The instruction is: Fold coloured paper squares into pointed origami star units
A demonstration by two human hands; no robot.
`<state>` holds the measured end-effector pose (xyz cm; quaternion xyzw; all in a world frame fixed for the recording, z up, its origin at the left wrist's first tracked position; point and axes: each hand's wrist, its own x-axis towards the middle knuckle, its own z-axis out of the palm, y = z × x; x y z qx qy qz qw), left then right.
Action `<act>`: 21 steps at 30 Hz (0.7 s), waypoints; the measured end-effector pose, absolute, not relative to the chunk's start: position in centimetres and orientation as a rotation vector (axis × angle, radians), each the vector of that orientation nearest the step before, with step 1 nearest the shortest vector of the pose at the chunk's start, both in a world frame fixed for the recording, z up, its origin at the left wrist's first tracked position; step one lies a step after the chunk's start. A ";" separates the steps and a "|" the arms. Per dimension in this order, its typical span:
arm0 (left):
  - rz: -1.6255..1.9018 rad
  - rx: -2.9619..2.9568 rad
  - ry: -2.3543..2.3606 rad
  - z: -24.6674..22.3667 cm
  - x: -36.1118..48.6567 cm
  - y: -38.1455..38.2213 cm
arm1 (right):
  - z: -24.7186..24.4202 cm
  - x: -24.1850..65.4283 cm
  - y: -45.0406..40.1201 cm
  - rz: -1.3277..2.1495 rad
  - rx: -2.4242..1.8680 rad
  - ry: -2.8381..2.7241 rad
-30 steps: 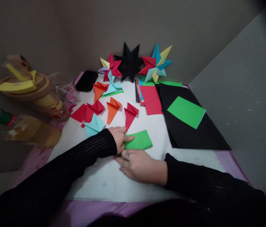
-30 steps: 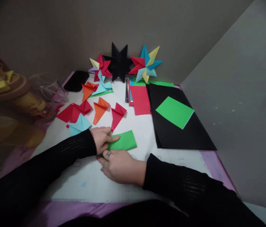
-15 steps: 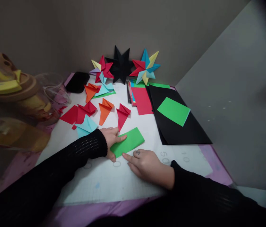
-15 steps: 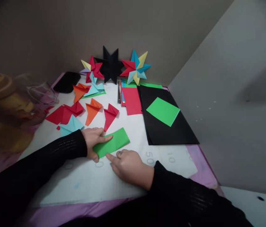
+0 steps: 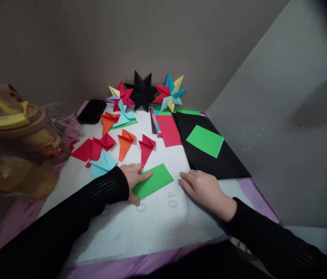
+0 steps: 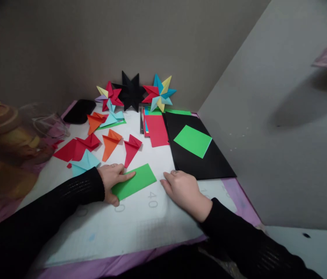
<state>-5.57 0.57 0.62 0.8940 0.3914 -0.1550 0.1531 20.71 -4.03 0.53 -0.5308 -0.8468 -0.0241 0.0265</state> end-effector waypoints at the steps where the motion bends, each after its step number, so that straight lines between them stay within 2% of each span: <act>1: -0.446 2.566 1.126 0.7 -5.6 0.6 | 0.7 20.1 -4.1 -0.056 -1.567 -2.590; 5: -0.436 2.591 1.178 1.1 -5.6 0.0 | -0.1 17.0 -5.0 0.215 -0.996 -2.747; 7: -0.418 2.619 1.226 1.0 -5.2 -1.1 | -1.0 15.9 -5.5 0.319 -0.859 -2.800; 11: -0.378 2.598 1.324 0.0 -3.5 -5.0 | -1.9 15.5 -5.8 0.362 -0.829 -2.795; 14: -0.554 2.399 1.410 -0.3 -2.2 -7.5 | -1.9 15.7 -5.7 0.330 -0.784 -2.793; 17: -0.675 2.234 1.445 0.6 -1.4 -8.5 | -1.9 15.8 -5.8 0.329 -0.829 -2.750; 21: -0.651 2.091 1.546 2.4 -0.6 -8.3 | -2.4 16.2 -6.1 0.293 -0.955 -2.714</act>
